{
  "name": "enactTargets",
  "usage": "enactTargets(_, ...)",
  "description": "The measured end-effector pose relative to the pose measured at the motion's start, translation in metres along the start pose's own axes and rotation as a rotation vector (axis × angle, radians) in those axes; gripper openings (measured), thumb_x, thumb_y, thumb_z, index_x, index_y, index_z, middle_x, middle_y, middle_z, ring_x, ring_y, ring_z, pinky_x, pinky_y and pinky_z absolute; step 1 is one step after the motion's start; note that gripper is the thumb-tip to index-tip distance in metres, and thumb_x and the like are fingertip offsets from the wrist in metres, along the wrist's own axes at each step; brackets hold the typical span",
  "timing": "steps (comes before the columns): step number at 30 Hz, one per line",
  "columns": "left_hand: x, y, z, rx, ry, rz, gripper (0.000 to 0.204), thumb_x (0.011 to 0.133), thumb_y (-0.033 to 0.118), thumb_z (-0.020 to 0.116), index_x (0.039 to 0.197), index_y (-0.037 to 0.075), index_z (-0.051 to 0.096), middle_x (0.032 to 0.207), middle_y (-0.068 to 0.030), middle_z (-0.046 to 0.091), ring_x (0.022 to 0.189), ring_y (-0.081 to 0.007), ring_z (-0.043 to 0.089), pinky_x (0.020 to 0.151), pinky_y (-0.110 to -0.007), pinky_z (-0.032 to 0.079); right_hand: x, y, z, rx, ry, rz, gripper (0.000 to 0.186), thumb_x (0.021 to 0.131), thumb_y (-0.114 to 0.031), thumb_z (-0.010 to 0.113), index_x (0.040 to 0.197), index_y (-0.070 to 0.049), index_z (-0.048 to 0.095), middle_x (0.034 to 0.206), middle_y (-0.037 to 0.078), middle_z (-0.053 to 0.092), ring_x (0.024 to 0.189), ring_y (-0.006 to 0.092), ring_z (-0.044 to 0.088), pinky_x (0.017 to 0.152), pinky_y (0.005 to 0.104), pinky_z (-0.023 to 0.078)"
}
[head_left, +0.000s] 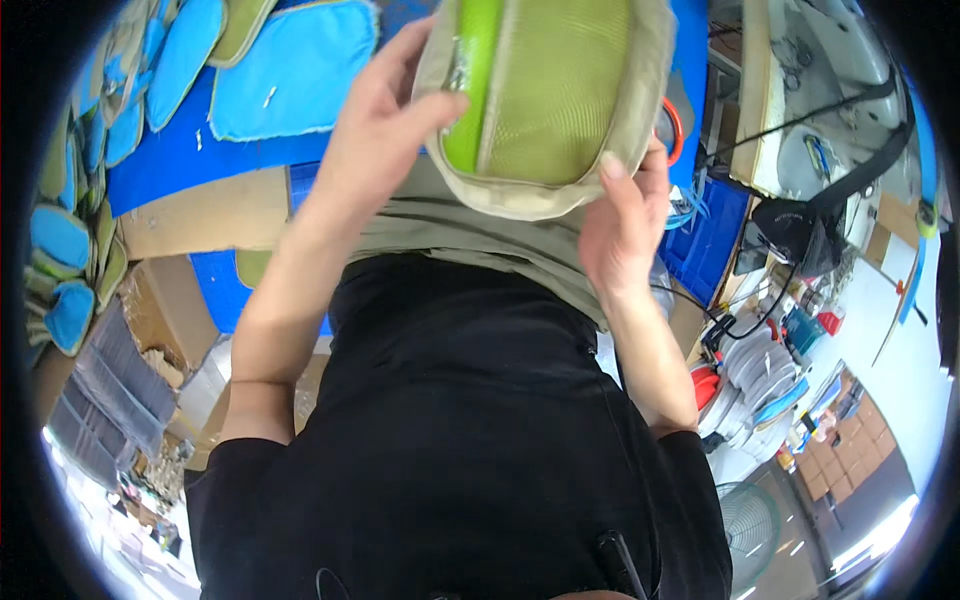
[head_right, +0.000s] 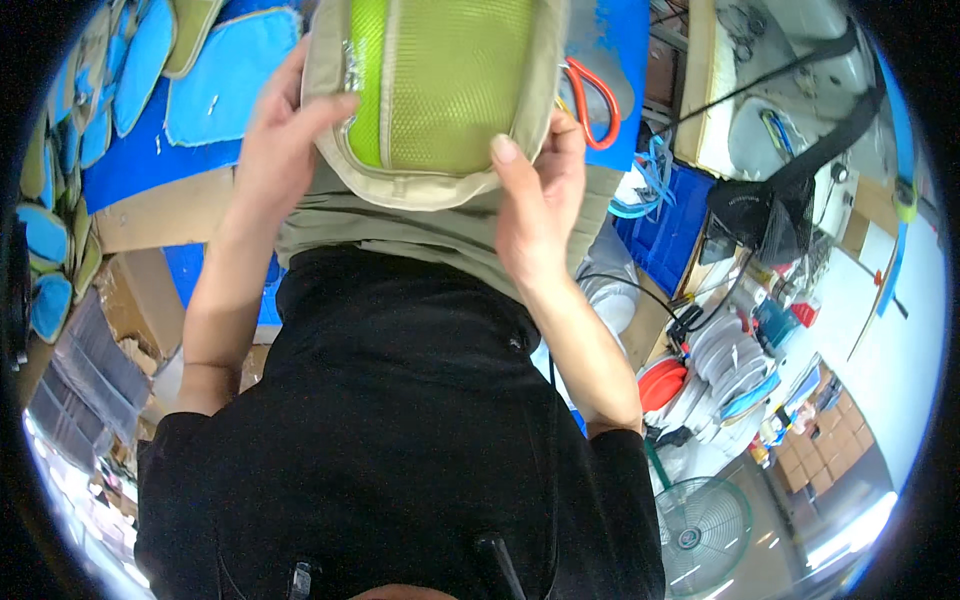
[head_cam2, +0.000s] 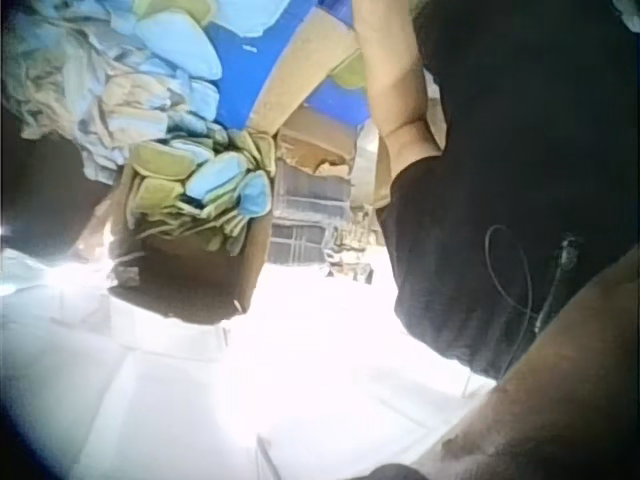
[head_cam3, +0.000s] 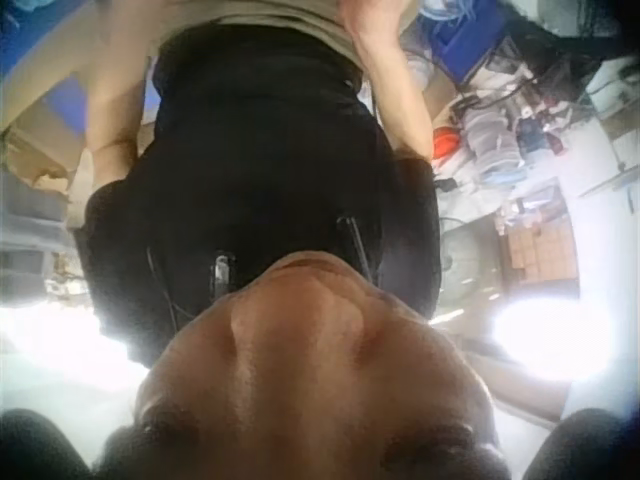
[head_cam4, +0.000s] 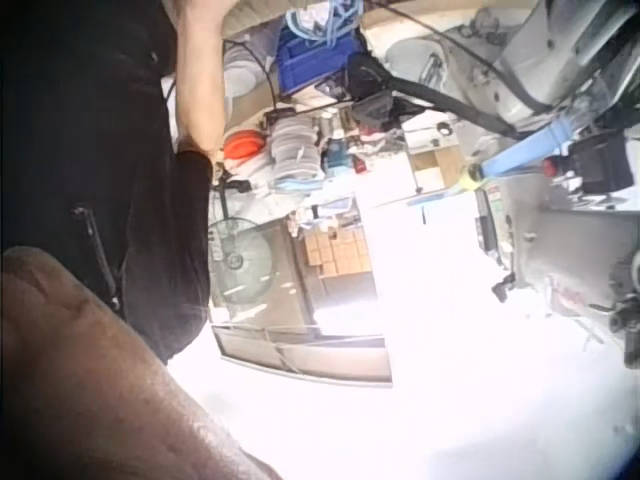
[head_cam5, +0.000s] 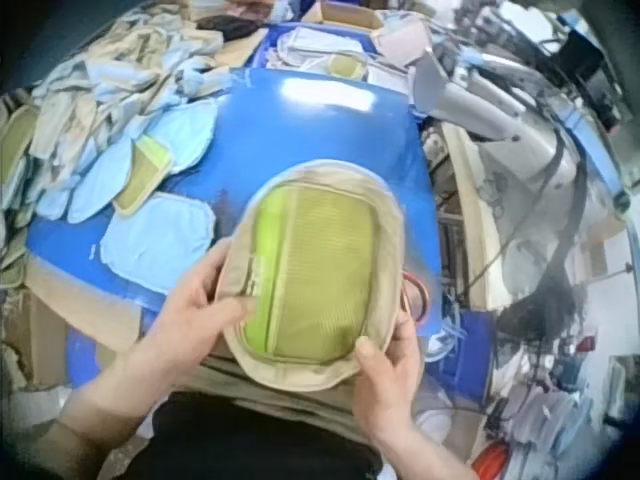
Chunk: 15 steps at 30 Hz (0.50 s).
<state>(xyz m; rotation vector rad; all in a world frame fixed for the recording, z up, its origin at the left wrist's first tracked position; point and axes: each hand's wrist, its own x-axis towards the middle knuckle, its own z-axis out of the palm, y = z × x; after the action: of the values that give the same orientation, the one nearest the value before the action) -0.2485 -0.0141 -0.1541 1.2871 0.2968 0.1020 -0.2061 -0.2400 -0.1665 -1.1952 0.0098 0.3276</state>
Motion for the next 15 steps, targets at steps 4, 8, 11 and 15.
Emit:
enactTargets(4,0.015,0.015,-0.031,-0.204,-0.133,-0.044,0.059,0.088,0.002,0.057,0.146,-0.001,0.050,0.133,-0.0079,0.064,0.117,-0.0136,0.060,0.099,-0.027,0.047,0.015,-0.017,-0.016,-0.120,-0.040,-0.095,0.049,0.091,-0.009,0.074,0.132,-0.001,0.049,0.127,0.009,0.060,0.117,0.0167,0.056,0.104,0.0327,0.043)
enactTargets(8,0.019,0.031,-0.035,-0.129,-0.190,-0.112,0.052,0.088,0.000,0.055,0.140,-0.003,0.055,0.128,-0.0062,0.066,0.112,-0.0114,0.060,0.097,-0.025,0.047,0.027,-0.047,-0.006,-0.133,-0.086,-0.170,0.057,0.090,-0.012,0.074,0.137,0.001,0.046,0.134,0.014,0.057,0.123,0.0196,0.055,0.108,0.0343,0.043)
enactTargets(11,0.026,0.037,-0.031,-0.151,-0.331,-0.100,0.051,0.088,-0.001,0.054,0.139,-0.004,0.056,0.126,-0.0054,0.067,0.110,-0.0101,0.061,0.094,-0.023,0.048,0.031,-0.056,0.001,-0.209,-0.057,-0.200,0.063,0.088,-0.019,0.078,0.137,0.002,0.046,0.132,0.015,0.060,0.121,0.0220,0.058,0.109,0.0372,0.042)
enactTargets(15,0.028,0.041,-0.029,-0.167,-0.406,-0.092,0.049,0.088,-0.001,0.054,0.137,-0.004,0.058,0.122,-0.0049,0.068,0.106,-0.0092,0.061,0.091,-0.022,0.048,0.026,-0.062,0.008,-0.226,-0.050,-0.154,0.062,0.088,-0.019,0.078,0.138,0.002,0.047,0.131,0.015,0.060,0.120,0.0221,0.059,0.109,0.0364,0.043)
